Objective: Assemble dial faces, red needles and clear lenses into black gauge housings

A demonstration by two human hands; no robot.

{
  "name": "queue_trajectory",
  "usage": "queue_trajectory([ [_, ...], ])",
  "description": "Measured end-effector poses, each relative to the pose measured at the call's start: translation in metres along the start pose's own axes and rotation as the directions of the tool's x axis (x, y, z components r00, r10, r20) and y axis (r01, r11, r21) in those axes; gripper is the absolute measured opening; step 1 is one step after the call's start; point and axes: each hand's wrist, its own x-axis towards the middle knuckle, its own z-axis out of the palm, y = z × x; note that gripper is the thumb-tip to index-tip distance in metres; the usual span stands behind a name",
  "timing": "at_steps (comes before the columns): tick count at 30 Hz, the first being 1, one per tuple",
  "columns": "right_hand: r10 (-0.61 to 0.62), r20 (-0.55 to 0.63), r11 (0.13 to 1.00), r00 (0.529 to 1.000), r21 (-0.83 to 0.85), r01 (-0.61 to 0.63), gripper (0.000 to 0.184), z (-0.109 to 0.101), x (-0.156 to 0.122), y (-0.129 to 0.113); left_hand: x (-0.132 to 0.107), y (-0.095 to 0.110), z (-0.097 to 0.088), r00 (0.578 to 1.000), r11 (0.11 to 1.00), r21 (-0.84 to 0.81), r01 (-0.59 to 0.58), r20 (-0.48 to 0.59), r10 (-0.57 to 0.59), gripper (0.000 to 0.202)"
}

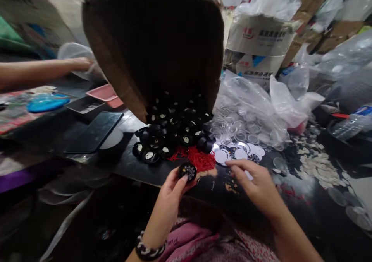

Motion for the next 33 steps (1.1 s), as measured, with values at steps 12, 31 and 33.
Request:
queue_trajectory([
  [12,0.129,0.13,0.848,0.983,-0.528,-0.041,0.03,0.042,0.059,0.038,0.01,0.001,0.022,0.983,0.958,-0.219,0.185,0.037,-0.181,0.024],
  [31,0.18,0.323,0.858,0.929,-0.514,0.012,0.014,0.049,0.039,0.003,-0.002,0.003,0.018,0.974,0.953,-0.199,0.228,0.049,-0.223,0.031],
  [33,0.199,0.323,0.803,0.925,-0.595,0.035,0.014,0.055,0.044,0.001,0.003,0.001,0.024,0.971,0.943,-0.232,0.238,0.092,-0.222,0.029],
])
